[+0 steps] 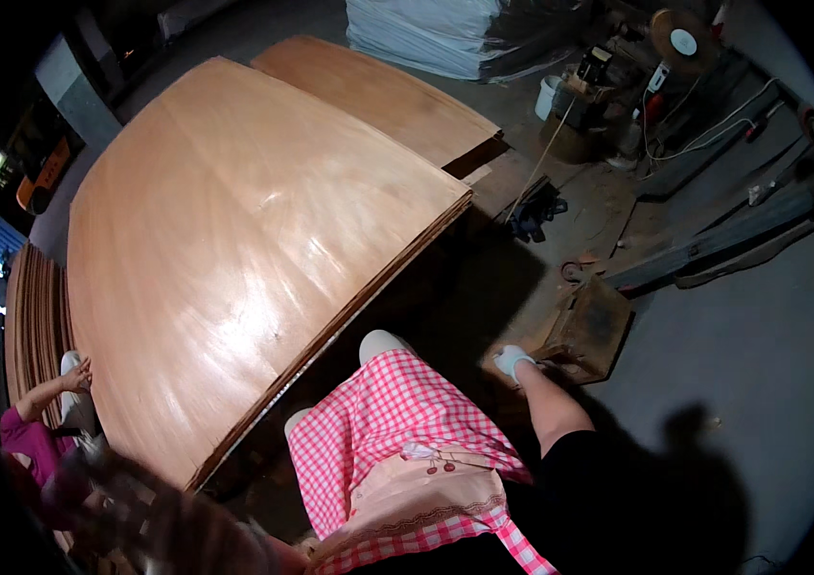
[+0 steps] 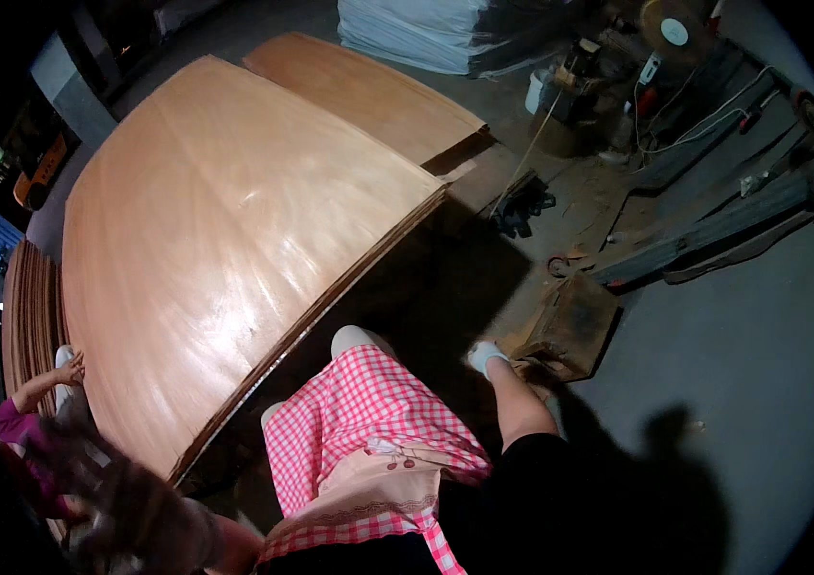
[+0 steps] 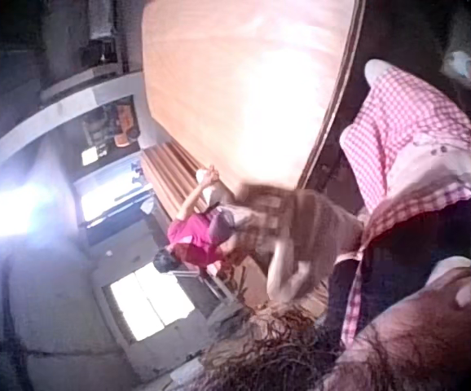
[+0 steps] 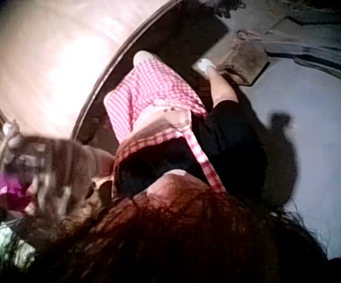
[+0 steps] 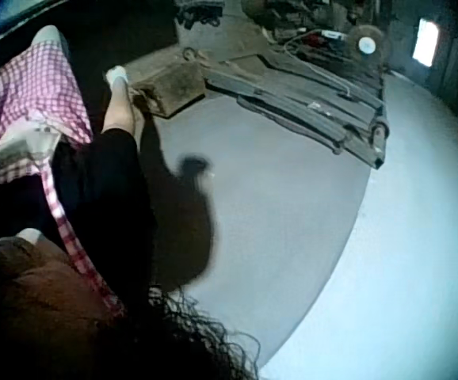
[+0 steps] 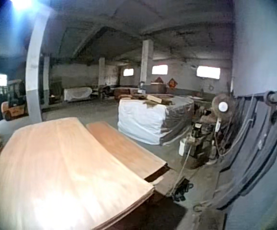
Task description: The person lifts large, thin sheets of wood veneer from a stack and places them onto a metal workbench. They align the sheets and smooth them down with gloved hands. A coworker assists by rolling the veneer sheets on the opposite side of the table.
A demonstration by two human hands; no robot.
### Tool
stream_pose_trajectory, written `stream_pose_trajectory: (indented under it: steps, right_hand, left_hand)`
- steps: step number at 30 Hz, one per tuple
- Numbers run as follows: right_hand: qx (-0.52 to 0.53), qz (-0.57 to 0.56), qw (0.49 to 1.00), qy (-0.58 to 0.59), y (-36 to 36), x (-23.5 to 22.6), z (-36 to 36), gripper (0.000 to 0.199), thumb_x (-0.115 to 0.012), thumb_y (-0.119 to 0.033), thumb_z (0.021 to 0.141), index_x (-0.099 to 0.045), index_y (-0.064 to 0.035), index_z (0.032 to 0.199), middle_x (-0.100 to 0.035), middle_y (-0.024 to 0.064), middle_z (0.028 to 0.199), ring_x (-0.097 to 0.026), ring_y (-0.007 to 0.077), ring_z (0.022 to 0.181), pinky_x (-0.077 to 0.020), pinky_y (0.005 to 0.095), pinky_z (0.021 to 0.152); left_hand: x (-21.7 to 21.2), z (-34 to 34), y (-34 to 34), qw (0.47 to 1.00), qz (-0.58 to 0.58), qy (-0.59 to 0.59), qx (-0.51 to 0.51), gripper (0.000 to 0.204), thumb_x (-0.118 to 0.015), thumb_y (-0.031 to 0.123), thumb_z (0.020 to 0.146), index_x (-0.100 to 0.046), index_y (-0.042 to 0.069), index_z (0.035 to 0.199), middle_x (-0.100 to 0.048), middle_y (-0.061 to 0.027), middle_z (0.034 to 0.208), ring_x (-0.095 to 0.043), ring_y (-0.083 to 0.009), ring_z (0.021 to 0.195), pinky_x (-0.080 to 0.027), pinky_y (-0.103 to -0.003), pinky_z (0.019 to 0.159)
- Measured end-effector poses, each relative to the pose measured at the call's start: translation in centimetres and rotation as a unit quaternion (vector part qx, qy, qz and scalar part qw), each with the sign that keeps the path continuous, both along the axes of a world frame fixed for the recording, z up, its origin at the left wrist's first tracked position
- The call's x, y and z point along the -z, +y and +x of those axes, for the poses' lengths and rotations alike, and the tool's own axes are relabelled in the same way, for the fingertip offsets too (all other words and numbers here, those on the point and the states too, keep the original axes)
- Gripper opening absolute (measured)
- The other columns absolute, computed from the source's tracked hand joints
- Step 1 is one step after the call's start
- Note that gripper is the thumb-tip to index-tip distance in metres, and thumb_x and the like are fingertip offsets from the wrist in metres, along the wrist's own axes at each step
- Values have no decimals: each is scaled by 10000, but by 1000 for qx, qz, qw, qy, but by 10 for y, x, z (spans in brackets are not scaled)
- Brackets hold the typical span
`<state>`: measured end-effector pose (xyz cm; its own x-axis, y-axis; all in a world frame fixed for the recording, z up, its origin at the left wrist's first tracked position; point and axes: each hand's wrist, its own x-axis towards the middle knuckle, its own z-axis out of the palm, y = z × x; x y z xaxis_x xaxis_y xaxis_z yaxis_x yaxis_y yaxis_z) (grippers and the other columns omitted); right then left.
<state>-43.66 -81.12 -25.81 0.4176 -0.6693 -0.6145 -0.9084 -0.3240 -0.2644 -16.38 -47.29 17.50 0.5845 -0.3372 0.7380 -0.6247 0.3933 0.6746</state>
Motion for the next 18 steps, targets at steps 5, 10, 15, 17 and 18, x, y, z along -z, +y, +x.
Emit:
stream_pose_trajectory:
  steps: [5, 10, 15, 17, 18]
  right_hand:
    - [-36, 37, 997, -50, 10, -29, 10, 307, -524, -260, 861, -678, -74, 1051, -646, 178, 1118, -604, 374, 1044, -491, 429, 899]
    - [-23, 32, 998, -42, 7, -28, 1, 279, -537, -243, 865, -673, -97, 1059, -643, 172, 1131, -605, 360, 1054, -491, 426, 897]
    - [-53, 16, 998, -8, 11, -26, -11, 327, -532, -278, 853, -674, -78, 1069, -628, 190, 1146, -593, 377, 1065, -487, 426, 912]
    - [-64, 32, 997, -4, 12, -21, -17, 346, -527, -284, 854, -670, -71, 1087, -620, 192, 1163, -586, 374, 1082, -484, 431, 921]
    - [-66, -2, 998, 7, 3, -14, -34, 371, -504, -328, 877, -666, -69, 1087, -627, 183, 1148, -586, 388, 1062, -476, 435, 914]
  left_hand:
    - [-17, -7, -7, 1000, -20, -18, 1, 499, -449, 178, 968, -343, 37, 1434, -431, -108, 1418, -519, -214, 1143, -451, -332, 911]
    - [-20, -16, -11, 999, -38, -20, -3, 507, -448, 179, 966, -328, 42, 1440, -408, -112, 1428, -503, -224, 1158, -442, -344, 922]
    - [-26, -19, -3, 998, -53, -31, -13, 516, -447, 179, 964, -313, 47, 1445, -384, -116, 1438, -487, -234, 1172, -434, -356, 933]
    - [-27, -21, 4, 998, -57, -33, -20, 520, -446, 180, 964, -307, 49, 1447, -374, -117, 1442, -480, -238, 1178, -430, -361, 938]
    - [-28, -21, 4, 997, -72, -28, -12, 522, -446, 180, 963, -304, 50, 1449, -370, -118, 1444, -477, -240, 1181, -428, -363, 940]
